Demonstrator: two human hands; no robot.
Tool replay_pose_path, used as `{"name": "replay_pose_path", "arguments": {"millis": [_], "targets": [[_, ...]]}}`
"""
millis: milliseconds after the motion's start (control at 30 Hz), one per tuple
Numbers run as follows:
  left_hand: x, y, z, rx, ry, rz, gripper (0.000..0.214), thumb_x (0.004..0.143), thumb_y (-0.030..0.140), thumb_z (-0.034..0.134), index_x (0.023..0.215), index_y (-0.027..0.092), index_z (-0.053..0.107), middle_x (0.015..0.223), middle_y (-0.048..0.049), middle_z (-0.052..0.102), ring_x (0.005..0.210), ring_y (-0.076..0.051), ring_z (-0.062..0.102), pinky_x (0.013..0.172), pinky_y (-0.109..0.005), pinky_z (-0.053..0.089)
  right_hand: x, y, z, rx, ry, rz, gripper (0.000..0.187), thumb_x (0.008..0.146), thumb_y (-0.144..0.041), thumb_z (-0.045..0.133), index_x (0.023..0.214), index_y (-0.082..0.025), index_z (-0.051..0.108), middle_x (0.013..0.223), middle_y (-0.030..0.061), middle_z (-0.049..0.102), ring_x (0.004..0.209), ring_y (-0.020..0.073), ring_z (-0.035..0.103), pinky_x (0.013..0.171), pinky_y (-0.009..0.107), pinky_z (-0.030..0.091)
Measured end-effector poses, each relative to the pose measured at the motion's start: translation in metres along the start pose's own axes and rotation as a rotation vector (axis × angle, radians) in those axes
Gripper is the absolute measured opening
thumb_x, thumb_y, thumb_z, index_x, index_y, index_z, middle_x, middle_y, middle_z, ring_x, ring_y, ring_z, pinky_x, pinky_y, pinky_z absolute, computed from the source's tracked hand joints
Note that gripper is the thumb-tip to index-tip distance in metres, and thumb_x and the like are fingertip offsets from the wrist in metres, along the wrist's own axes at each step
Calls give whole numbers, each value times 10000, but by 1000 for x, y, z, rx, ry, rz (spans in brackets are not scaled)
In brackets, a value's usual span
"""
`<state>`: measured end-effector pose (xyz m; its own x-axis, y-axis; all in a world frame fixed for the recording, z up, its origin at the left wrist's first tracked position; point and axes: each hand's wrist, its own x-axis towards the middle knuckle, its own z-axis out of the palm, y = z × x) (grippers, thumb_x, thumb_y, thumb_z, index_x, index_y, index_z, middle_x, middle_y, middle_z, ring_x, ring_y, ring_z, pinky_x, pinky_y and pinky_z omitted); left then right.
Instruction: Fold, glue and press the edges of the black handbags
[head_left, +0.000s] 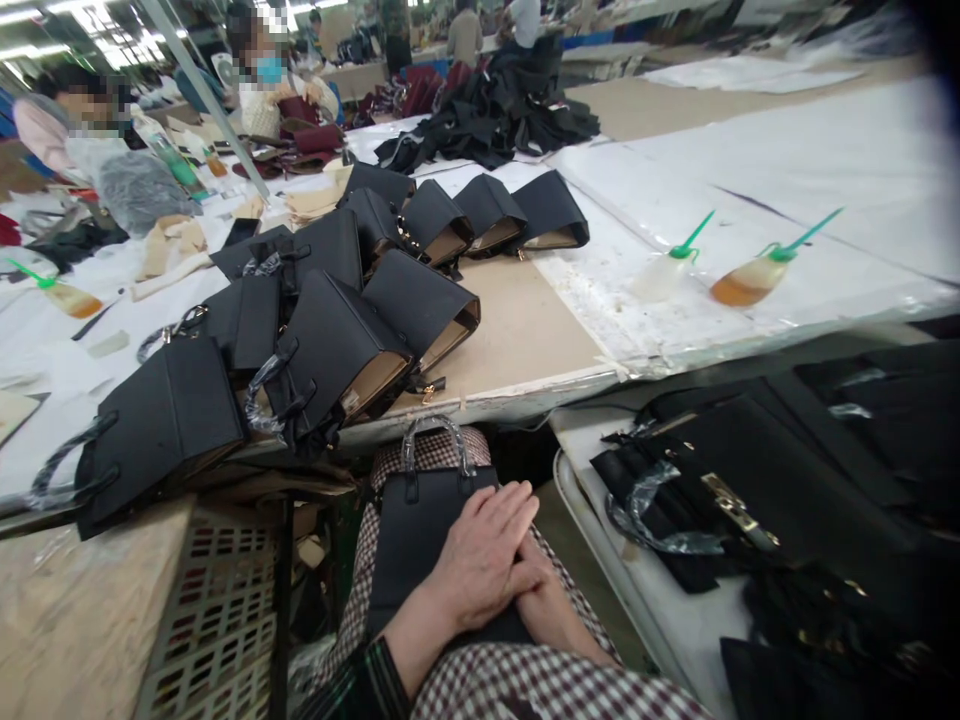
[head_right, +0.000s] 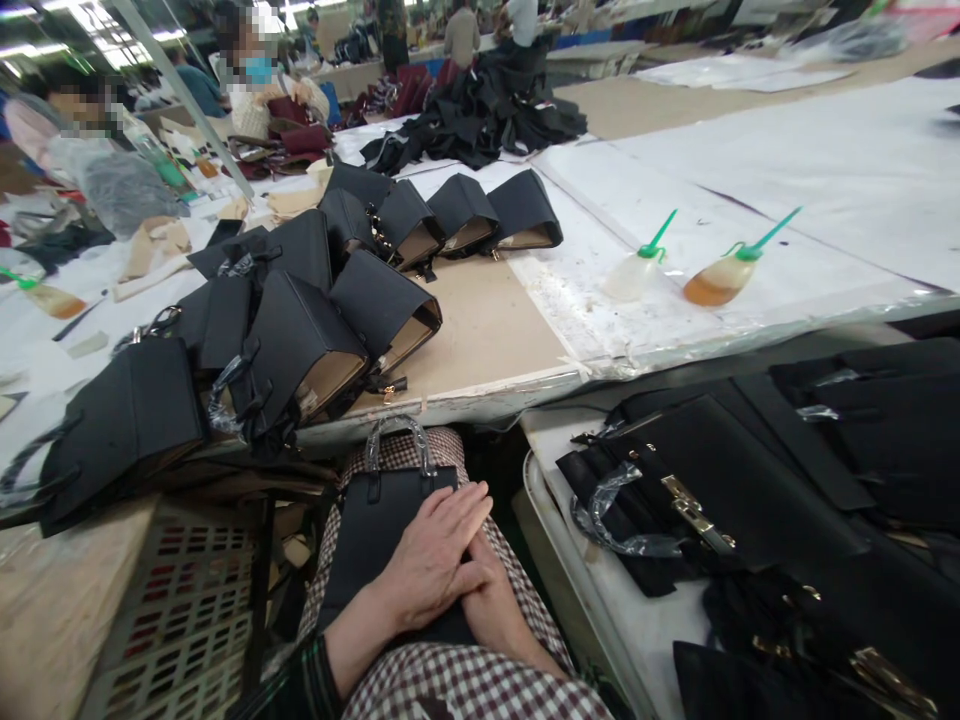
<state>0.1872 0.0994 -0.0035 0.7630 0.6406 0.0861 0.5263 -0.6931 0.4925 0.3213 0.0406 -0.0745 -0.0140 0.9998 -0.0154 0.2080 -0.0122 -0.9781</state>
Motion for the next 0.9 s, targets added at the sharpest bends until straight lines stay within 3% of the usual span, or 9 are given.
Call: {"name": "replay_pose_path", "arguments": {"millis": [133, 300, 433, 567, 667, 767, 900], "targets": [[-2, -21, 6, 129, -9, 32, 726, 948, 632, 372, 1512, 179, 308, 1570, -68, 371, 1472, -198, 267, 1212, -416, 211, 1, 0, -2, -32, -19, -9, 495, 887, -252, 524, 1380, -214, 543, 1417, 108, 525, 1370, 293, 406, 1174, 494, 288], [13, -45, 4, 225, 53, -12, 651, 959, 631, 353, 1434, 194, 443, 1480, -78, 505, 1409, -245, 390, 1219, -538, 81, 3, -5, -3, -65, -23, 37, 290, 909, -291, 577, 1177, -213, 658, 1227, 101, 637, 1201, 285, 555, 1103, 458, 400], [17, -29, 3, 194, 53, -74, 579, 988, 560, 376, 1400, 168, 488, 1460, -98, 525, 1393, -249, 416, 1213, -517, 140, 1, -1, -4, -45, -24, 40, 372, 911, -299, 564, 1267, -208, 618, 1314, 121, 595, 1255, 301, 519, 1119, 495, 380], [3, -7, -6, 41, -68, 15, 540, 997, 527, 388, 1418, 199, 465, 1447, -63, 543, 1382, -213, 437, 1210, -468, 199, -2, 7, -6, -25, -33, -38, 454, 948, -316, 502, 1385, -200, 537, 1381, 142, 549, 1324, 305, 466, 1137, 511, 358], [9, -18, -12, 32, -109, 37, 503, 1001, 512, 394, 1408, 227, 474, 1453, -32, 539, 1385, -190, 434, 1208, -457, 222, -2, 7, -6, -49, -22, -51, 431, 931, -303, 525, 1346, -197, 575, 1332, 141, 586, 1292, 314, 498, 1127, 515, 374], [25, -35, -10, 111, -49, -22, 525, 989, 527, 413, 1380, 189, 507, 1450, -64, 541, 1378, -218, 446, 1202, -484, 238, -1, 1, -5, -85, -10, 12, 382, 887, -238, 582, 1264, -211, 630, 1290, 118, 616, 1243, 307, 539, 1098, 478, 421], [20, -24, -5, 63, -32, -24, 515, 987, 502, 439, 1382, 178, 508, 1450, -82, 538, 1369, -240, 458, 1193, -488, 285, 1, -4, -7, -25, -12, -41, 367, 910, -242, 546, 1265, -209, 632, 1276, 118, 621, 1227, 302, 550, 1086, 468, 435]]}}
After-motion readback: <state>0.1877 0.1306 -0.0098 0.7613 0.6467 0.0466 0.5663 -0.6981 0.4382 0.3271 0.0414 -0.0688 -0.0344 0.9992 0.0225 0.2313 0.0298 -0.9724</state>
